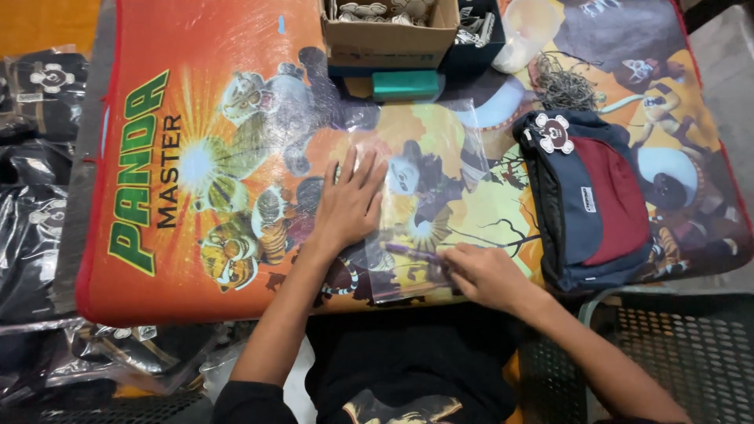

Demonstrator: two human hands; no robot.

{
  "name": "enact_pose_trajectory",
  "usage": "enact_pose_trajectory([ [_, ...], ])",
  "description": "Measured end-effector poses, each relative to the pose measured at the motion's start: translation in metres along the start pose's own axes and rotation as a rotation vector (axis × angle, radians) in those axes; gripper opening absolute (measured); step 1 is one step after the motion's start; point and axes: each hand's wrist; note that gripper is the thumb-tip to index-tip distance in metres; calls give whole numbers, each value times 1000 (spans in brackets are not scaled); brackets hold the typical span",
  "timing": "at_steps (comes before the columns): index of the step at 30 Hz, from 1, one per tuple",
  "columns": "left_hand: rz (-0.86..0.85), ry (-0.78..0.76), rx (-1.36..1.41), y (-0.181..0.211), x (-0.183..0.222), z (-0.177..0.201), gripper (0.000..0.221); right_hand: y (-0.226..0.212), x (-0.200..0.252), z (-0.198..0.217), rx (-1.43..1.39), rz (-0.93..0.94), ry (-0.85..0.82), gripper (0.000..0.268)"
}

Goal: The person is performing quality control and packaging of waist bags, inspecting them and placing them into plastic sleeves.

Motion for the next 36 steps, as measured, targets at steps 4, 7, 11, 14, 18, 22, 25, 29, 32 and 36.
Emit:
enact_pose_trajectory([
  [4,0,-27,20,2,1,7,53,-22,22,-33,-155,87,-37,29],
  [7,53,-32,48,2,-1,8,51,-30,23,-6,-53,131,41,27],
  [11,66,-24,44,-1,3,-1,46,-30,40,-17,-18,1,151,31],
  [14,51,-91,17,0,1,5,47,-58,51,-22,-107,49,159,34],
  [18,26,-158,-14,0,-2,8,50,-52,69,-27,-172,-142,314,37],
  [22,37,-201,1,-1,-4,7,52,-75,79,-22,-106,-388,503,26],
  [25,49,-256,14,3,-6,12,54,-104,85,-32,-283,-392,511,22],
  [29,92,-315,26,4,-8,13,57,-80,111,-32,-131,-613,596,20],
  [32,74,-303,6,3,-8,11,57,-73,120,-27,30,-767,684,20],
  [36,38,-233,0,1,-4,10,56,-99,105,-13,-219,-702,541,22],
])
Point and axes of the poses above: each hand's wrist, its own x-axis away from the middle knuckle, its own z-axis out of the back of the hand, y = z × x, and after that the axes turned 11 degrees about y, right-handed
